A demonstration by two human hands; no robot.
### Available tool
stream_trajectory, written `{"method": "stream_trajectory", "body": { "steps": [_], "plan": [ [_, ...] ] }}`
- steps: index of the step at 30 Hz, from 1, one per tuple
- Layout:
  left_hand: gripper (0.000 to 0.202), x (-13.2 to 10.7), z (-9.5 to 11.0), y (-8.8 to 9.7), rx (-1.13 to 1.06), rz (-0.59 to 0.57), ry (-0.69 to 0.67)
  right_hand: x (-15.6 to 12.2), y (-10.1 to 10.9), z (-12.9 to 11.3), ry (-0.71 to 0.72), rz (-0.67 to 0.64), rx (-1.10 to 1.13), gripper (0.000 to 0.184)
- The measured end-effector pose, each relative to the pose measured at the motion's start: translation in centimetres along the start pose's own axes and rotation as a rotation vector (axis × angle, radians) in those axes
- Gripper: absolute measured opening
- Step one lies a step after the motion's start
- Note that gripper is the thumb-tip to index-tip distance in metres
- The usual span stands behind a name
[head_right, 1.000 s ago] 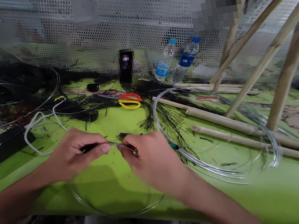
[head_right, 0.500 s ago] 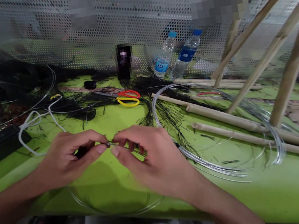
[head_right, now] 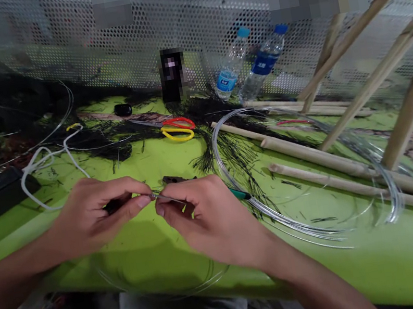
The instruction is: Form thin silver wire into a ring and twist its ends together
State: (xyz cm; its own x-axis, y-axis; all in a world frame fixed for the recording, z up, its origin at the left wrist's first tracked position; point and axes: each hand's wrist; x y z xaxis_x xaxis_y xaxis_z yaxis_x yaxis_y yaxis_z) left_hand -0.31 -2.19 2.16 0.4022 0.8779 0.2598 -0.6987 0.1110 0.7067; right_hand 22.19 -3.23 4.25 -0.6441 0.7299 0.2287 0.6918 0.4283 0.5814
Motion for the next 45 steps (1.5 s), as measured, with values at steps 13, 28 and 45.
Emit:
{"method": "stream_trajectory", "body": {
  "steps": [13, 28, 45],
  "plan": [
    [0.016, 0.2, -0.1, 0.2, -0.04, -0.01, 0.004, 0.3, 0.7, 0.8, -0.124, -0.037, 0.319, 0.03],
    [0.019, 0.5, -0.2, 0.3, -0.064, -0.028, 0.057, 0.5, -0.1, 1.2, -0.011, -0.013, -0.003, 0.02],
    [0.012, 0.1, -0.4, -1.1, 0.027, -0.026, -0.077, -0.2, -0.1, 0.1, 0.155, 0.072, -0.185, 0.021]
  ]
}}
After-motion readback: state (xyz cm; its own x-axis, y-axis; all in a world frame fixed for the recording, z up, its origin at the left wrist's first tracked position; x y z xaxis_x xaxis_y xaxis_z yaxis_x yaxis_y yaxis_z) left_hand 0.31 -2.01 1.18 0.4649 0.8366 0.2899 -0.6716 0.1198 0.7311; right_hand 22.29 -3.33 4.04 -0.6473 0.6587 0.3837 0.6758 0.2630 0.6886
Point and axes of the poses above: each hand's wrist, its own x-axis towards the middle knuckle, its own y-axis out of the back of the hand, z = x × y, and after that the axes turned 14 degrees about y, right-handed
